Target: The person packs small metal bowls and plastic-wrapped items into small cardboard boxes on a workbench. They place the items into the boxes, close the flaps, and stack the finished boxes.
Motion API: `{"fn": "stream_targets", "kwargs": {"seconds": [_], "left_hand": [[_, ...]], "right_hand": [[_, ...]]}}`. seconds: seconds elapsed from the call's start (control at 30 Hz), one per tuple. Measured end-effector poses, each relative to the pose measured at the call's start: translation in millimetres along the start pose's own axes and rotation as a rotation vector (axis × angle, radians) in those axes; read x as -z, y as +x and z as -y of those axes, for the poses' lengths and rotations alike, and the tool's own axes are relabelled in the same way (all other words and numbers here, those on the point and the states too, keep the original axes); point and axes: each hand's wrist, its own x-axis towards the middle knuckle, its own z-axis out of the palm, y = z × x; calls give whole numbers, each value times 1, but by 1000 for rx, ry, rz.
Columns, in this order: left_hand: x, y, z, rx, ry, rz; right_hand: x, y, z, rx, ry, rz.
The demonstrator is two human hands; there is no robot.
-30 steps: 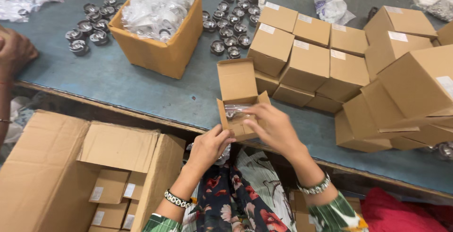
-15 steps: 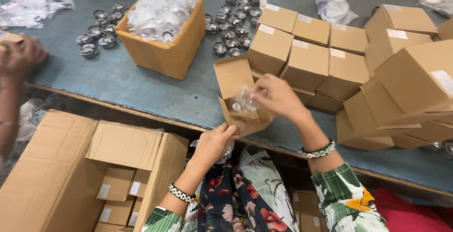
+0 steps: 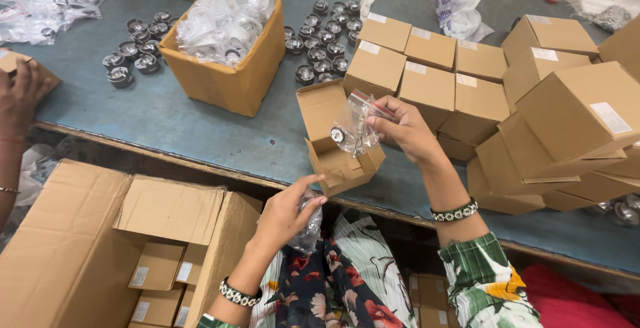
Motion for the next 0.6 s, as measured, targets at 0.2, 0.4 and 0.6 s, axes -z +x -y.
{"fn": "stream_targets", "kwargs": {"seconds": [0.2,0.4,0.6], "left_hand": [[13,-3,-5,127,-335,-67],[12,30,-30,128,-156,-131],[-7,67,-17,78,-349,-162]], "right_hand": [[-16,5,3,-4,94,-13],[-39,8,-4,97,59,27],[-36,4,-12,155,-22,-16]]}}
